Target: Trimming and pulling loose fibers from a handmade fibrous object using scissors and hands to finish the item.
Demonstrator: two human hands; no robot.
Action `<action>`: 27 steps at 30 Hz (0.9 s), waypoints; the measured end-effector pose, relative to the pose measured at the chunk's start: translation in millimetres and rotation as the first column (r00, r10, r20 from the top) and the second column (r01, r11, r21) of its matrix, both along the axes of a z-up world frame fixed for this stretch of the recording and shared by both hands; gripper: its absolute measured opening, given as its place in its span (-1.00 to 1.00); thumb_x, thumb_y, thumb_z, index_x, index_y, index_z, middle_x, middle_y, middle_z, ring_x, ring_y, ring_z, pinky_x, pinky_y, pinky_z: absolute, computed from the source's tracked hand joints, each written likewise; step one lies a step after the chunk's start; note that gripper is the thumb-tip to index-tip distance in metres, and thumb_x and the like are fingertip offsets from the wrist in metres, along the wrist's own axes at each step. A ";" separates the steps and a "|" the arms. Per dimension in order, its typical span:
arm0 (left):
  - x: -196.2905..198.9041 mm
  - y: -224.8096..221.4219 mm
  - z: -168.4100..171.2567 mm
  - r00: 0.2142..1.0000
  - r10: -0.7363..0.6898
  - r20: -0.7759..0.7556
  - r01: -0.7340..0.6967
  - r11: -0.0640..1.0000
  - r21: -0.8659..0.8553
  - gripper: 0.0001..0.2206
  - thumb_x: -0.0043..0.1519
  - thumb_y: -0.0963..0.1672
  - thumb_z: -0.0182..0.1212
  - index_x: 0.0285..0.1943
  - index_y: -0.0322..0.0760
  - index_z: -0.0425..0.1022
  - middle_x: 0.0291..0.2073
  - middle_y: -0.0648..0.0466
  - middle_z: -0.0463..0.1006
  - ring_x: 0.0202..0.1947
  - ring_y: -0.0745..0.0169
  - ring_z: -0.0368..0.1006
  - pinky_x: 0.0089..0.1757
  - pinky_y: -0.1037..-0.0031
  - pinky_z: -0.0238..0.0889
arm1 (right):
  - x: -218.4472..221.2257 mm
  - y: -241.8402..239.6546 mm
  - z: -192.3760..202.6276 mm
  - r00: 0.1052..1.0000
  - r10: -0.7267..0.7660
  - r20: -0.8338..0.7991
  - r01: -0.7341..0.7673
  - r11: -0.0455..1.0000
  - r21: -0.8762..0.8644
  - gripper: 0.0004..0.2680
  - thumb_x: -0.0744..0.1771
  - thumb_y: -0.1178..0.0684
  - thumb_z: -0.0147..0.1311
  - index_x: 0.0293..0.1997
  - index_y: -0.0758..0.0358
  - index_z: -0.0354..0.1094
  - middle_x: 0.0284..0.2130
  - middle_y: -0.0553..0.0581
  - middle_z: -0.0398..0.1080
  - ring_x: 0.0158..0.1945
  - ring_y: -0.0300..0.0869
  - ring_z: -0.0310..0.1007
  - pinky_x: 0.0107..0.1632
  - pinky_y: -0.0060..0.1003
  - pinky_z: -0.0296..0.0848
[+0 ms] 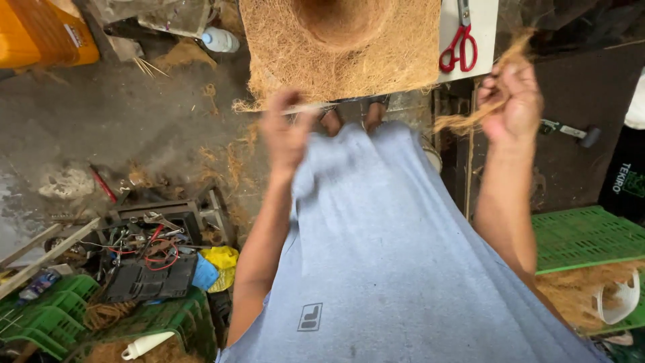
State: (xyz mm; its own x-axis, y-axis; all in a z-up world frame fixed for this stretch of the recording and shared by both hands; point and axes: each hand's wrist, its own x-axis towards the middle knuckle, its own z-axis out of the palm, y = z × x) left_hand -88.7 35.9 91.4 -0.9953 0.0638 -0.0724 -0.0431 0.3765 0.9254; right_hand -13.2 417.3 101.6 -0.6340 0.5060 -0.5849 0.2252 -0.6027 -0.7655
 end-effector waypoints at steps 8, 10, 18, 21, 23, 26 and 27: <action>44.7 131.4 -69.7 0.747 -0.584 0.318 0.318 0.734 0.600 -0.58 0.23 -0.10 0.36 0.25 -0.20 0.39 0.10 0.10 0.53 0.08 0.29 0.51 0.05 0.52 0.43 | -20.7 -48.7 -37.6 0.977 -0.206 -0.058 0.192 0.964 -0.184 -0.92 0.36 0.29 0.16 -0.12 0.24 0.42 -0.32 0.13 0.47 -0.30 -0.19 0.47 -0.22 -0.43 0.54; 46.8 139.4 -84.9 0.784 -0.541 0.306 0.254 0.728 0.637 -0.74 0.23 -0.20 0.36 0.08 -0.27 0.52 -0.11 0.11 0.62 -0.07 0.42 0.53 -0.01 0.59 0.42 | -22.2 -48.0 -49.2 0.962 -0.271 -0.032 0.260 0.945 -0.198 -0.91 0.34 0.31 0.18 -0.14 0.30 0.40 -0.31 0.18 0.49 -0.29 -0.16 0.48 -0.20 -0.40 0.54; 51.1 162.0 -102.0 0.727 -0.621 0.292 0.329 0.689 0.646 -0.78 0.20 -0.15 0.44 -0.02 -0.23 0.56 -0.07 0.10 0.56 -0.06 0.36 0.51 0.07 0.56 0.36 | -23.5 -24.2 -72.2 0.967 -0.254 0.023 0.253 0.942 -0.223 -0.92 0.35 0.22 0.20 -0.12 0.25 0.42 -0.29 0.18 0.46 -0.25 -0.16 0.50 -0.12 -0.33 0.61; 45.9 171.0 -89.5 0.719 -0.611 0.331 0.305 0.705 0.640 -0.90 0.26 -0.14 0.32 -0.29 -0.15 0.50 -0.43 0.20 0.54 -0.41 0.50 0.38 -0.32 0.64 0.23 | -26.2 -13.4 -77.9 0.960 -0.275 0.049 0.279 0.937 -0.210 -0.89 0.32 0.27 0.23 -0.12 0.30 0.44 -0.30 0.24 0.47 -0.27 -0.08 0.52 -0.16 -0.25 0.64; 49.5 172.7 -104.3 0.717 -0.553 0.424 0.223 0.759 0.612 -0.92 0.26 -0.12 0.29 -0.26 -0.08 0.47 -0.41 0.19 0.57 -0.38 0.48 0.47 -0.36 0.62 0.29 | -24.5 -0.6 -83.6 0.967 -0.245 0.076 0.255 0.948 -0.189 -0.89 0.34 0.28 0.21 -0.11 0.24 0.45 -0.31 0.18 0.48 -0.28 -0.12 0.52 -0.20 -0.30 0.59; 61.7 172.7 -123.5 0.678 -0.405 0.613 0.046 0.856 0.515 -0.89 0.24 -0.11 0.30 -0.22 -0.03 0.42 -0.36 0.17 0.57 -0.34 0.41 0.57 -0.43 0.56 0.37 | -17.6 18.2 -97.9 0.970 -0.208 0.127 0.225 0.965 -0.137 -0.86 0.34 0.30 0.21 -0.12 0.15 0.46 -0.36 0.10 0.46 -0.33 -0.18 0.44 -0.28 -0.35 0.43; 66.5 171.8 -129.4 0.636 -0.314 0.705 -0.047 0.896 0.441 -0.86 0.21 -0.11 0.34 -0.23 -0.05 0.41 -0.34 0.17 0.53 -0.34 0.35 0.59 -0.48 0.53 0.40 | -15.9 23.8 -104.0 0.968 -0.200 0.151 0.217 0.970 -0.107 -0.85 0.33 0.31 0.22 -0.15 0.12 0.46 -0.40 0.08 0.43 -0.37 -0.21 0.37 -0.33 -0.37 0.33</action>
